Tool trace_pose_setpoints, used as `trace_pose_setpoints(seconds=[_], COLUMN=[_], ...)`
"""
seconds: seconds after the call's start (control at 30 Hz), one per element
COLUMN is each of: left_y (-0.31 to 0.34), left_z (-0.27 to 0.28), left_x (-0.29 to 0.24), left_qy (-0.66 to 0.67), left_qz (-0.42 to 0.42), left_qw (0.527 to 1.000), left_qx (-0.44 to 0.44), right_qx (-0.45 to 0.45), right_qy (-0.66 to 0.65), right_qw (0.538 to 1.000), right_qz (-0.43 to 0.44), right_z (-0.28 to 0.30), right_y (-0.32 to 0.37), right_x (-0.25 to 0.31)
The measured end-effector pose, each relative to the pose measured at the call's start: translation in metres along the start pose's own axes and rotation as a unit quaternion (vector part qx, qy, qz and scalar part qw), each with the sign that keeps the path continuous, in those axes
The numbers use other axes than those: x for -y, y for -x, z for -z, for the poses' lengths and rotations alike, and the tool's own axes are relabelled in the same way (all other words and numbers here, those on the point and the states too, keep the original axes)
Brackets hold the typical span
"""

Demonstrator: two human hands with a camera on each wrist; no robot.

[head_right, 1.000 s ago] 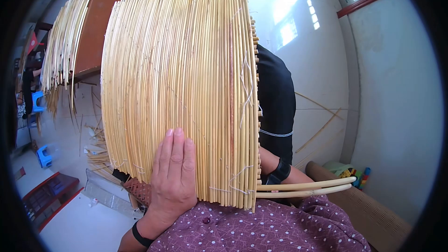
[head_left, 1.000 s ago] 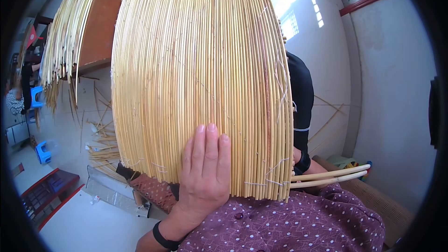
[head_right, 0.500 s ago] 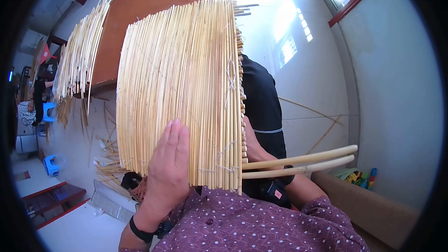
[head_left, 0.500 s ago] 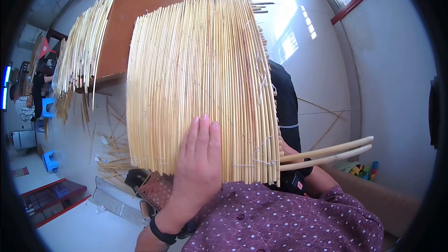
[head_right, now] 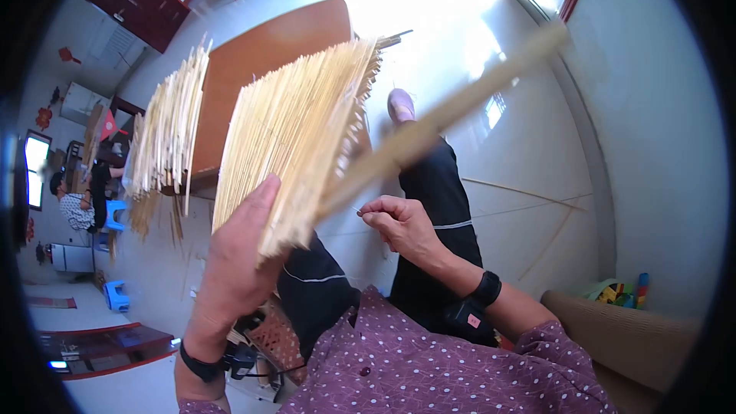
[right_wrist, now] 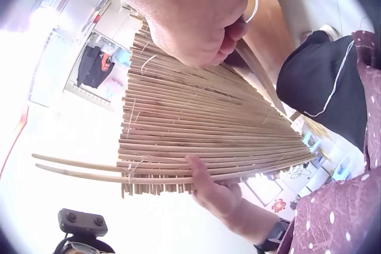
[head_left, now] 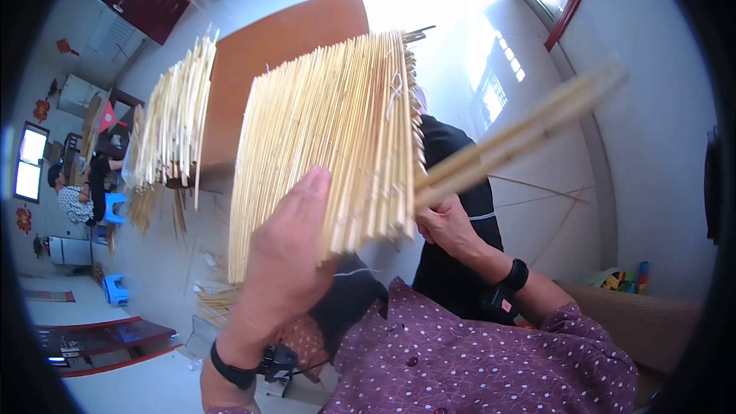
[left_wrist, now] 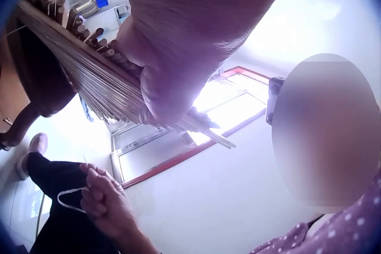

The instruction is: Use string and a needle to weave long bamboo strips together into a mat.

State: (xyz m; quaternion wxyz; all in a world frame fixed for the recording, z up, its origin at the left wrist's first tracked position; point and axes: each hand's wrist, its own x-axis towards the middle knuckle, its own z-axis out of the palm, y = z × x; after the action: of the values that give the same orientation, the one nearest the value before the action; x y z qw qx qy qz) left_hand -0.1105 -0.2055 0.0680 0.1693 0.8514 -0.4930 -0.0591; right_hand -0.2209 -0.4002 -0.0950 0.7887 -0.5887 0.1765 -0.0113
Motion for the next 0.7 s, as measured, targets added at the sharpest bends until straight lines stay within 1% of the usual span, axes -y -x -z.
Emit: trace_pose_setpoints(seconds=[0.07,0.13,0.17,0.2,0.23,0.27,0.3,0.33,0.37,0.43,0.47,0.5,0.53,0.6,0.67,0.7], left_y=[-0.010,-0.026,-0.030,-0.029,-0.025,-0.019,-0.011,-0.004,0.003,0.014,0.019,0.023,0.026,0.032,0.035,0.037], left_z=[0.025,0.058,0.067,0.063,0.051,0.038,0.021,0.000,-0.024,-0.064,-0.079,-0.091,-0.102,-0.118,-0.130,-0.135], left_x=[0.016,0.003,-0.002,0.001,0.010,0.014,0.007,0.004,0.003,0.001,0.000,-0.002,-0.003,-0.005,-0.005,-0.004], left_qy=[-0.003,0.081,0.063,0.059,0.022,-0.010,-0.042,-0.051,-0.056,-0.046,-0.059,-0.072,-0.059,-0.110,-0.116,-0.133], left_qz=[-0.022,0.101,0.125,0.125,0.063,0.002,-0.004,-0.004,-0.008,-0.008,-0.001,0.007,0.011,0.011,0.013,0.010], left_qw=[1.000,0.991,0.989,0.989,0.997,1.000,0.999,0.998,0.998,0.999,0.998,0.997,0.998,0.993,0.992,0.990], left_qx=[-0.016,0.043,0.056,0.053,0.034,0.016,0.015,0.032,0.015,0.005,-0.014,-0.032,-0.031,-0.047,-0.050,-0.051], right_qx=[0.021,0.038,0.051,0.053,0.122,0.190,0.243,0.295,0.298,0.298,0.300,0.252,0.204,0.075,0.056,0.060], right_qy=[0.012,0.019,0.034,0.033,0.115,0.197,0.216,0.236,0.241,0.324,0.329,0.350,0.373,0.400,0.483,0.502], right_qw=[0.999,0.997,0.995,0.995,0.975,0.940,0.913,0.881,0.883,0.873,0.874,0.884,0.890,0.872,0.821,0.815], right_qz=[0.030,0.060,0.077,0.081,0.147,0.205,0.247,0.286,0.273,0.209,0.197,0.182,0.168,0.272,0.300,0.282], right_z=[-0.008,-0.015,-0.017,-0.016,-0.012,-0.008,-0.004,0.003,0.008,0.017,0.021,0.025,0.026,0.014,0.007,0.002], right_y=[-0.015,-0.023,-0.021,-0.010,0.009,0.031,0.055,0.075,0.089,0.112,0.119,0.120,0.118,0.103,0.073,0.054], right_x=[0.013,0.037,0.050,0.061,0.071,0.080,0.088,0.099,0.112,0.137,0.153,0.171,0.184,0.196,0.213,0.214])
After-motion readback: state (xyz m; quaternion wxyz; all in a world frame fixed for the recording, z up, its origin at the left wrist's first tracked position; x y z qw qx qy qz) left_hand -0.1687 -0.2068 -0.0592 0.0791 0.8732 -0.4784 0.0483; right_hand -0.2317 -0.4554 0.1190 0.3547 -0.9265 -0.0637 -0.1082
